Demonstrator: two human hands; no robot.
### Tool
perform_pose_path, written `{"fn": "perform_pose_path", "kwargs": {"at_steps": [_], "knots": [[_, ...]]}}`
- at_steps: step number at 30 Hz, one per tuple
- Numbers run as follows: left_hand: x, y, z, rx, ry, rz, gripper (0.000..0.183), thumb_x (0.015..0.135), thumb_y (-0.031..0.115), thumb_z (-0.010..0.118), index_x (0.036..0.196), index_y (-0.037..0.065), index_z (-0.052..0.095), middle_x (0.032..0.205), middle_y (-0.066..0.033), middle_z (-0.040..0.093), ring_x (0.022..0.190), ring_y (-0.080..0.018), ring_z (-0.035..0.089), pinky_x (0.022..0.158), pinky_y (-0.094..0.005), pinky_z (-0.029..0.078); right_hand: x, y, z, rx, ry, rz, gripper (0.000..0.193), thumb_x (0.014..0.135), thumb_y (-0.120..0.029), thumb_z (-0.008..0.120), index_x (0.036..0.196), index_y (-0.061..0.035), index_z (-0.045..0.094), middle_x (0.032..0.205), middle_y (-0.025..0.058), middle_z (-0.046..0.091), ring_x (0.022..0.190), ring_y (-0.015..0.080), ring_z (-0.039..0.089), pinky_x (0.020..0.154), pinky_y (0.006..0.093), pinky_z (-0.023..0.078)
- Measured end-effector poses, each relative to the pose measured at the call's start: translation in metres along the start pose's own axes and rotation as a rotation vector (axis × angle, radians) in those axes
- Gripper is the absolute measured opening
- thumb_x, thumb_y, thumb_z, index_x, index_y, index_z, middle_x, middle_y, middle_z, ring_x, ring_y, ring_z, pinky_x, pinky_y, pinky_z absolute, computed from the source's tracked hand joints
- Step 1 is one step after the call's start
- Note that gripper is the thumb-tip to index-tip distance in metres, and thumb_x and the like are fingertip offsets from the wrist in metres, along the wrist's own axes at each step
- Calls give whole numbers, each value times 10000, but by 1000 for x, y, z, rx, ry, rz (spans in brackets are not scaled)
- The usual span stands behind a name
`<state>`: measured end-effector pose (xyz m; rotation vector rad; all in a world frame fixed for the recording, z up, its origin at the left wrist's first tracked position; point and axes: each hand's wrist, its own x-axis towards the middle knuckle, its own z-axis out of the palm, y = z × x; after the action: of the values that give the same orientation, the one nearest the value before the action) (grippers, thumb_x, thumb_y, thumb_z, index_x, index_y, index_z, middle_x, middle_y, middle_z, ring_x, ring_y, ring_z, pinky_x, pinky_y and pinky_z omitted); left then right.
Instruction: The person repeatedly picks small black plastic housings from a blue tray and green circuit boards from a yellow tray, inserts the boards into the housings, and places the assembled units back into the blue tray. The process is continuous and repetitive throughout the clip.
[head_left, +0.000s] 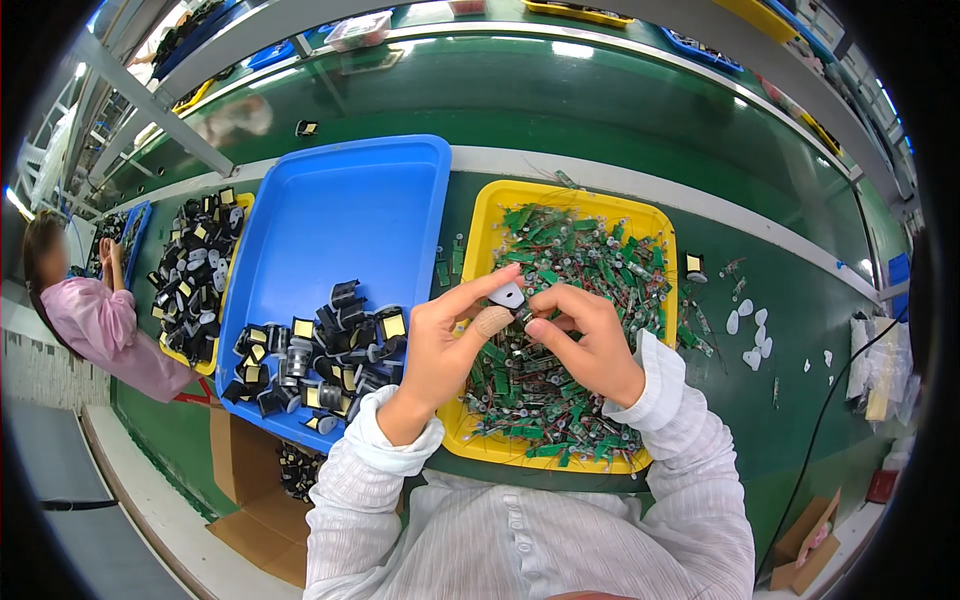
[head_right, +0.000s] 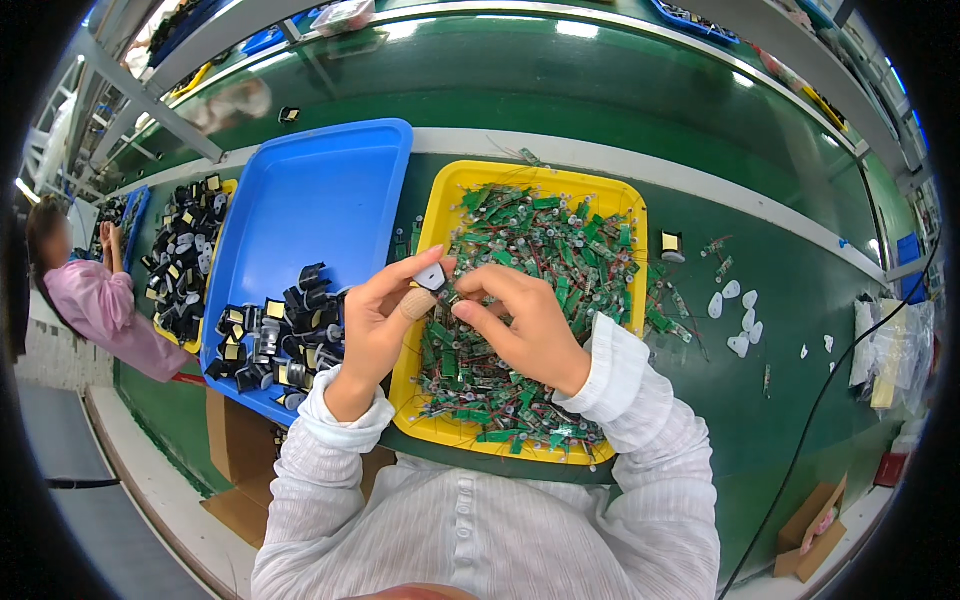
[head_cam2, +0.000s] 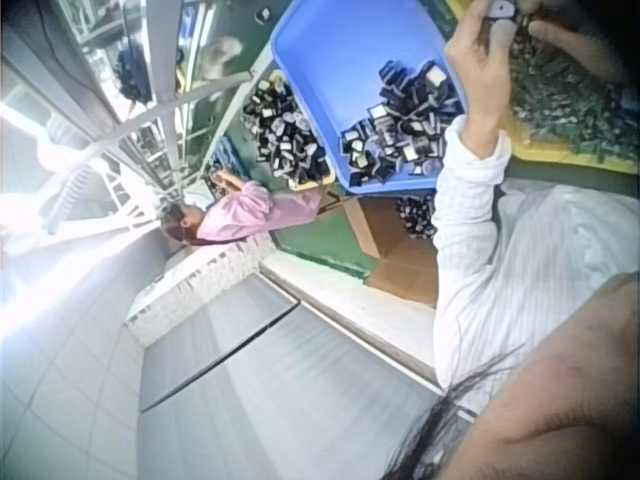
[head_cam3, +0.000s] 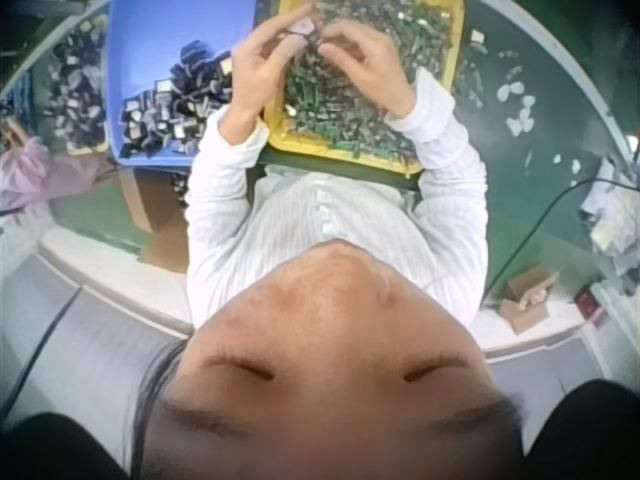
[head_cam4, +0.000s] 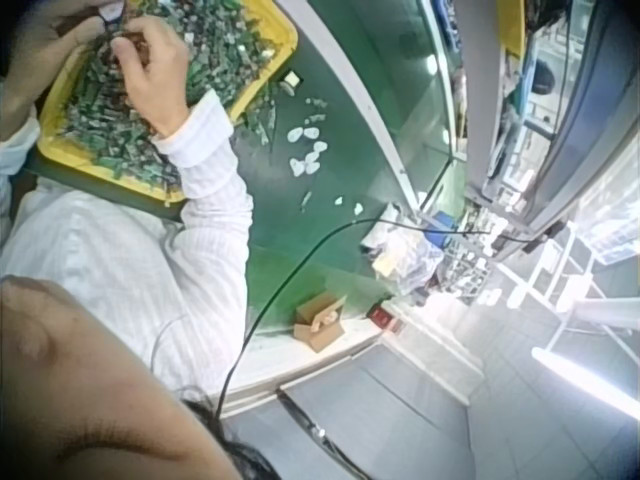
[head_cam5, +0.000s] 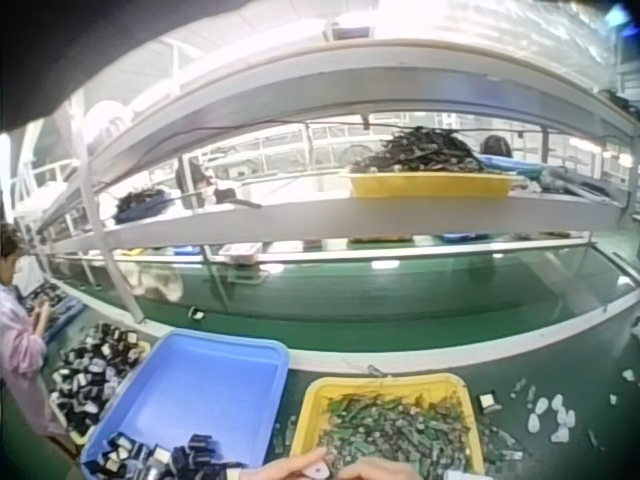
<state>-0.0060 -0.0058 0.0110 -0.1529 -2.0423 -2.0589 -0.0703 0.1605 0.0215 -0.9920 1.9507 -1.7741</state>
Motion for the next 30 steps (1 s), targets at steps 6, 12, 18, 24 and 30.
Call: {"fn": "perform_pose_path", "kwargs": {"at_steps": [6,12,18,24,30], "knots": [[1,7,10,-122,-55,-36,488,789,96,640,1234,29,453,1159,-89,539,1015,-170,544,843,-314,461,-1,-2,2,-128,27,-85,113,789,-35,600,874,22,553,863,110,581,735,192,606,612,271,514],[-1,2,4,-82,-45,-52,400,802,67,602,1168,-1,455,1137,-124,535,1042,-185,528,880,-319,438,3,-1,4,-269,41,-210,134,759,-8,619,883,16,572,824,120,578,703,188,605,600,269,485],[-1,6,5,-66,-55,-108,405,786,93,626,1159,11,489,1144,-124,539,1030,-193,540,871,-321,442,3,-14,5,-221,36,-84,129,721,40,626,840,27,576,765,108,565,673,177,604,587,258,485],[12,21,-66,1110,109,49,494,751,221,632,1190,58,474,1177,-151,509,1113,-356,430,960,-407,337,66,-9,-51,-701,48,-187,114,716,-55,621,818,-19,584,752,109,583,645,240,584,597,314,465],[-9,-17,-120,1710,347,-695,392,769,421,590,923,63,627,910,-113,614,979,-290,492,799,-489,332,166,102,-156,-1152,138,14,126,703,-85,635,822,-48,614,772,115,619,719,266,599,656,353,467]]}}
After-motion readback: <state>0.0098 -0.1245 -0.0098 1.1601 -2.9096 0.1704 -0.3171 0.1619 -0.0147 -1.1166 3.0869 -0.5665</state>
